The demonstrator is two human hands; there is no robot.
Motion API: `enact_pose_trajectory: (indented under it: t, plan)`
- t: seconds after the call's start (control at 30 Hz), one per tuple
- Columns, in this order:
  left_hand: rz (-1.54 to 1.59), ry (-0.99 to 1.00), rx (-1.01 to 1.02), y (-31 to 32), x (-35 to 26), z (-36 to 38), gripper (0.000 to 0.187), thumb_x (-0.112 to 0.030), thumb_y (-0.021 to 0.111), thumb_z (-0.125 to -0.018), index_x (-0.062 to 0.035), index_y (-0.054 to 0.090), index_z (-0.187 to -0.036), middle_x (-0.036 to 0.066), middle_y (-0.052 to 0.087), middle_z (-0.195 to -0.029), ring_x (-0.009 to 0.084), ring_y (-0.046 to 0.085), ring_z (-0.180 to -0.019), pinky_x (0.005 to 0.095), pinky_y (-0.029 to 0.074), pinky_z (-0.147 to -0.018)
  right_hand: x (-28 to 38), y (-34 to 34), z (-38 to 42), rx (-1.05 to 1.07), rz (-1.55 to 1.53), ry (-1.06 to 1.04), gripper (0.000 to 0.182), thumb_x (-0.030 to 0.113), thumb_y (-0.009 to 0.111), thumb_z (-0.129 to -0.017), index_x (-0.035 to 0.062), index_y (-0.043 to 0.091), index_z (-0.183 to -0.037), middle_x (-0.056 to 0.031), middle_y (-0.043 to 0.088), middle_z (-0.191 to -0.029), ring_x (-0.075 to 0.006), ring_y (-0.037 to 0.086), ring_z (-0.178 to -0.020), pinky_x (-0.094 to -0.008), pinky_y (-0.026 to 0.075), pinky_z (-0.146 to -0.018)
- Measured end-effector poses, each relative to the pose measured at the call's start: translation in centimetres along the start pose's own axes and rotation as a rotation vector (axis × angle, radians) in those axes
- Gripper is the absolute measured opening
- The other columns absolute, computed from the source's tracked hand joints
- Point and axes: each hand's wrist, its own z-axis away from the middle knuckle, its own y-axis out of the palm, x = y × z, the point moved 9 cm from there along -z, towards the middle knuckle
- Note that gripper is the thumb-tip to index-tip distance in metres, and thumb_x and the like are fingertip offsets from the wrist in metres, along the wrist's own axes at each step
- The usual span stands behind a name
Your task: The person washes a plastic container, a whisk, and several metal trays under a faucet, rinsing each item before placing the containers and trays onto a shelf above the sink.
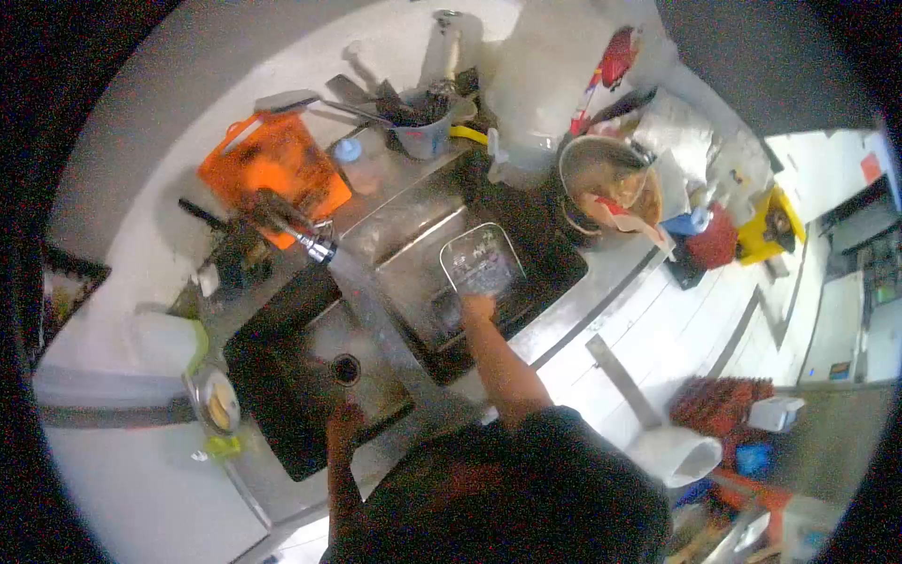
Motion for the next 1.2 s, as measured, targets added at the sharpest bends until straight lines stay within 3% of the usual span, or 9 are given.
enact_pose_trajectory:
  t: [0.13,0.23,0.33,0.43,0.53,0.7,0.77,1.0,1.2]
  plan:
    - [-0.188,0.368,-0.112,-3.1,-5.5,1.4,0.02,-0.013,0.051,-0.086,-0.0048,0.064,-0.099,0.014,0.064,-0.1,0.0326,0.061,-0.095,0.042,0.048,-0.084,-1.1,3.7,1.7,-0.101,-0.783,0.456,0.041,0.037,0.058,-0.087,0.0136,0.059,-0.12,-0.0144,0.059,-0.119,-0.028,0.058,-0.107,-0.0396,0.047,-0.09]
    - [0.027,-0.105,-0.048,-3.5,-4.8,1.2,0.018,-0.012,0.052,-0.084,-0.005,0.064,-0.095,0.015,0.064,-0.096,0.035,0.062,-0.09,0.0445,0.05,-0.081,-1.8,5.2,4.1,-0.264,-1.189,0.917,0.04,0.034,0.062,-0.084,0.0116,0.058,-0.117,-0.0134,0.057,-0.117,-0.0266,0.057,-0.104,-0.038,0.046,-0.087]
    - [-0.277,0.468,0.008,-2.8,-7.8,1.1,0.019,-0.016,0.053,-0.089,-0.0052,0.064,-0.099,0.013,0.065,-0.096,0.0287,0.064,-0.085,0.0405,0.051,-0.078,-0.9,9.1,3.6,-0.285,-1.266,1.221,0.036,0.029,0.065,-0.08,0.0104,0.058,-0.11,-0.0118,0.058,-0.107,-0.0253,0.057,-0.094,-0.0374,0.046,-0.08]
    - [-0.213,0.137,0.105,-2.2,-7.5,-0.2,0.021,-0.019,0.055,-0.09,-0.0056,0.063,-0.104,0.011,0.065,-0.097,0.0263,0.064,-0.09,0.038,0.052,-0.078,-0.5,11.4,3.8,-0.316,-1.308,1.345,0.032,0.023,0.068,-0.076,0.0092,0.058,-0.103,-0.0102,0.059,-0.098,-0.024,0.057,-0.084,-0.0367,0.047,-0.073]
    - [-0.603,0.367,0.216,0.4,-8.2,-2.2,0.023,-0.019,0.058,-0.091,-0.0057,0.062,-0.109,0.009,0.065,-0.099,0.0226,0.063,-0.097,0.0351,0.053,-0.076,-2.2,11.5,3.7,-0.429,-1.314,1.271,0.029,0.018,0.072,-0.073,0.008,0.058,-0.096,-0.0086,0.059,-0.088,-0.0228,0.057,-0.075,-0.0361,0.047,-0.065]
    - [0.164,0.68,-0.04,-0.8,-16.1,-7.6,0.03,-0.023,0.059,-0.094,-0.0063,0.058,-0.119,0.006,0.064,-0.104,0.0167,0.06,-0.098,0.0283,0.05,-0.08,-1.4,5.9,2.2,-0.581,-1.436,0.783,0.028,0.008,0.076,-0.067,0.0058,0.058,-0.088,-0.0068,0.062,-0.075,-0.0212,0.058,-0.064,-0.0353,0.048,-0.058]
    - [0.917,0.017,0.224,1.5,-16.8,-12.0,0.038,-0.025,0.059,-0.094,-0.005,0.053,-0.126,0.009,0.063,-0.106,0.0171,0.06,-0.096,0.0296,0.048,-0.084,1.3,1.3,2.6,-0.445,-1.596,0.472,0.032,0.004,0.077,-0.066,0.0046,0.059,-0.093,-0.0072,0.063,-0.077,-0.0214,0.059,-0.067,-0.0356,0.049,-0.062]
    - [1.602,-0.087,0.224,6.8,-15.0,-22.8,0.056,-0.031,0.055,-0.095,-0.0106,0.034,-0.144,0.007,0.058,-0.117,0.0203,0.057,-0.1,0.0355,0.048,-0.083,11.3,-8.3,8.8,0.066,-1.465,-0.283,0.025,0.007,0.076,-0.076,0.0037,0.063,-0.098,-0.0045,0.063,-0.083,-0.0147,0.058,-0.074,-0.0304,0.047,-0.064]
    - [1.881,0.022,0.317,2.2,-16.3,-19.0,0.035,-0.026,0.054,-0.095,-0.0165,0.047,-0.128,0.005,0.06,-0.113,0.023,0.059,-0.098,0.0403,0.051,-0.079,12.8,-10.6,13.0,0.483,-1.71,-0.206,0.021,0.01,0.072,-0.082,0.0059,0.062,-0.1,-0.0025,0.063,-0.08,-0.011,0.057,-0.069,-0.0258,0.047,-0.061]
